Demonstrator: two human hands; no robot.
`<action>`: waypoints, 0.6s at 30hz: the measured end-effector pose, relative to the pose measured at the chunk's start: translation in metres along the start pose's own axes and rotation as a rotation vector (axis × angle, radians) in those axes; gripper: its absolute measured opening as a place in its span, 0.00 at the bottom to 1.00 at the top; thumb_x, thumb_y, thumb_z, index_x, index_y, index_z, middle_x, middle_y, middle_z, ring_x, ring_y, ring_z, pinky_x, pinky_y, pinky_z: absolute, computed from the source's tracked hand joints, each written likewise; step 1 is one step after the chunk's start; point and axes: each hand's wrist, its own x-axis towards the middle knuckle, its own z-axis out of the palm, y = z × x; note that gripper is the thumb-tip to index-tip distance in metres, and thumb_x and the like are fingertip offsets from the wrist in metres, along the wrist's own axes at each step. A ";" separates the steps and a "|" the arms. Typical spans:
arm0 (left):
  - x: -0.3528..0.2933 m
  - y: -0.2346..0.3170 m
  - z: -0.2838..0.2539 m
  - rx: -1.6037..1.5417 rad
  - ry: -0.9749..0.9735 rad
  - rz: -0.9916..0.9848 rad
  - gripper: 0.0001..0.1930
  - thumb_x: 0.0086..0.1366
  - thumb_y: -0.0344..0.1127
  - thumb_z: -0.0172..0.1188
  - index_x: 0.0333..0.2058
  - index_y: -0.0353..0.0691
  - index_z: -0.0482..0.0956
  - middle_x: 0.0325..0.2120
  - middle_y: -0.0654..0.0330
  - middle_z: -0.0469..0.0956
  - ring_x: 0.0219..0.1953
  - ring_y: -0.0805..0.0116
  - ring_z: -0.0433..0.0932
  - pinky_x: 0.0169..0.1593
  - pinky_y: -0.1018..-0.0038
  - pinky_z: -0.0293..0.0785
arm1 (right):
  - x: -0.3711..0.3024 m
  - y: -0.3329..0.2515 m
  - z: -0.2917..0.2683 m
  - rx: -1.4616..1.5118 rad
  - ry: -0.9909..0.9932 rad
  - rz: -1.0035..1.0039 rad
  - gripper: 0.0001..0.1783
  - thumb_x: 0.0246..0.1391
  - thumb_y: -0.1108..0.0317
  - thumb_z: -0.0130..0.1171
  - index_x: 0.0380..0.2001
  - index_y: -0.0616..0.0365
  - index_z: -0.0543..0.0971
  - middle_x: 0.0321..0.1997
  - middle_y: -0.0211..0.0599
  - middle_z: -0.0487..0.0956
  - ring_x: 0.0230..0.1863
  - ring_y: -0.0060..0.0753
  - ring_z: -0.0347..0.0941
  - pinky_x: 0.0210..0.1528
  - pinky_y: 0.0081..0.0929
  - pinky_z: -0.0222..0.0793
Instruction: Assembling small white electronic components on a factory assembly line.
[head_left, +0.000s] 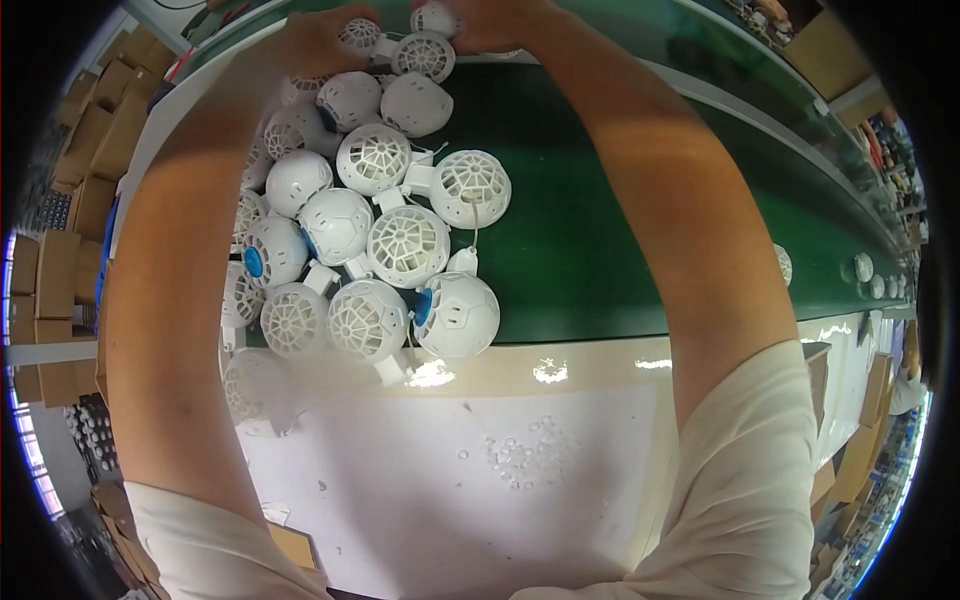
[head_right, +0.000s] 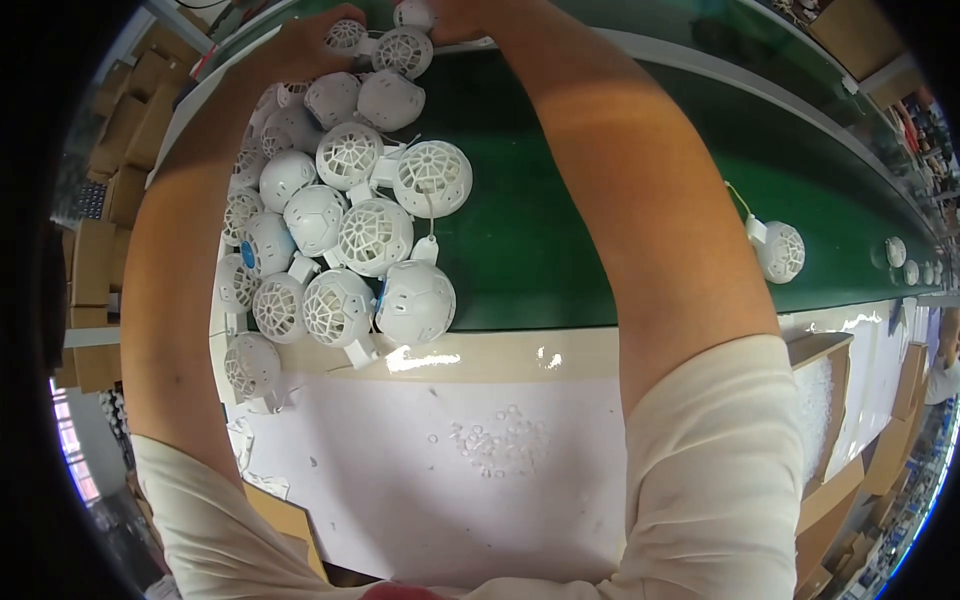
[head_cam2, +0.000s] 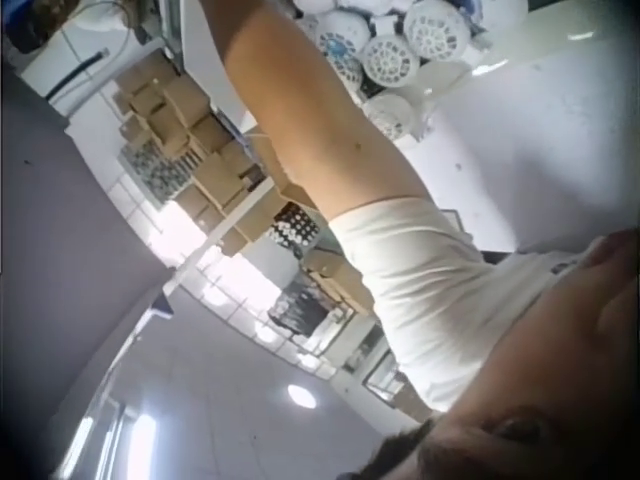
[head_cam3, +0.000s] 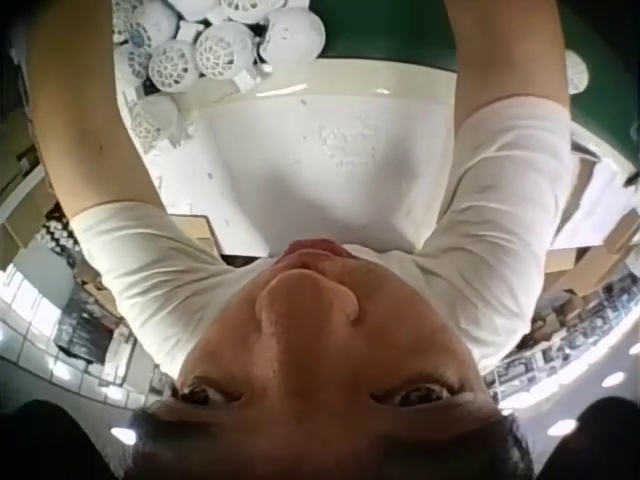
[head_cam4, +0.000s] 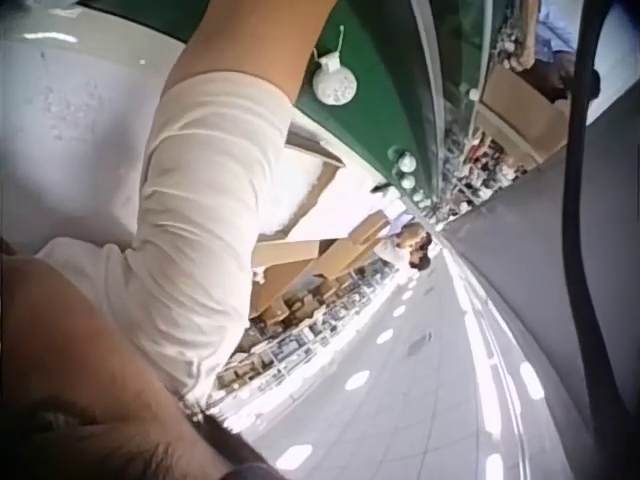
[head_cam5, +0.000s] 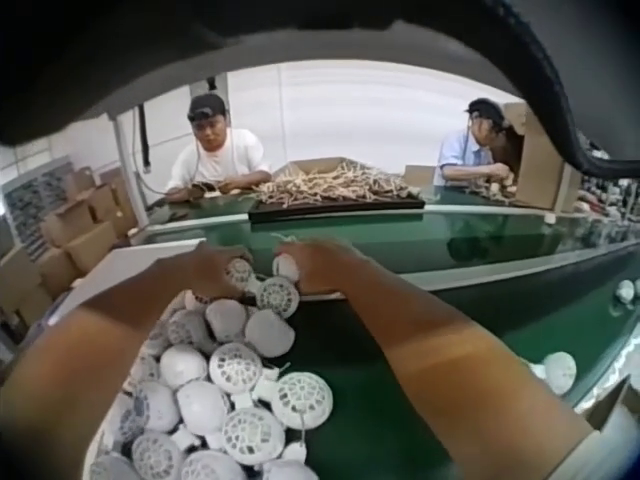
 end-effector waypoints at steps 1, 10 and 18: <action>0.000 -0.003 -0.002 0.002 0.009 0.005 0.43 0.46 0.59 0.75 0.59 0.48 0.71 0.51 0.49 0.78 0.51 0.49 0.78 0.54 0.60 0.74 | -0.006 -0.004 -0.005 0.044 0.005 0.021 0.37 0.43 0.52 0.68 0.59 0.48 0.72 0.53 0.50 0.79 0.56 0.54 0.74 0.56 0.49 0.71; -0.020 0.032 -0.004 -0.386 0.108 0.346 0.33 0.53 0.46 0.72 0.58 0.49 0.72 0.43 0.56 0.81 0.44 0.65 0.79 0.50 0.70 0.76 | -0.078 -0.008 -0.048 0.521 -0.272 0.284 0.38 0.45 0.56 0.68 0.61 0.47 0.70 0.56 0.50 0.77 0.57 0.53 0.74 0.57 0.45 0.70; -0.079 0.113 -0.023 -0.309 0.153 0.398 0.33 0.49 0.44 0.72 0.56 0.52 0.73 0.42 0.56 0.81 0.41 0.66 0.80 0.46 0.69 0.76 | -0.179 -0.047 -0.123 0.123 -0.364 0.187 0.39 0.40 0.66 0.66 0.61 0.45 0.70 0.53 0.48 0.79 0.53 0.48 0.77 0.53 0.38 0.73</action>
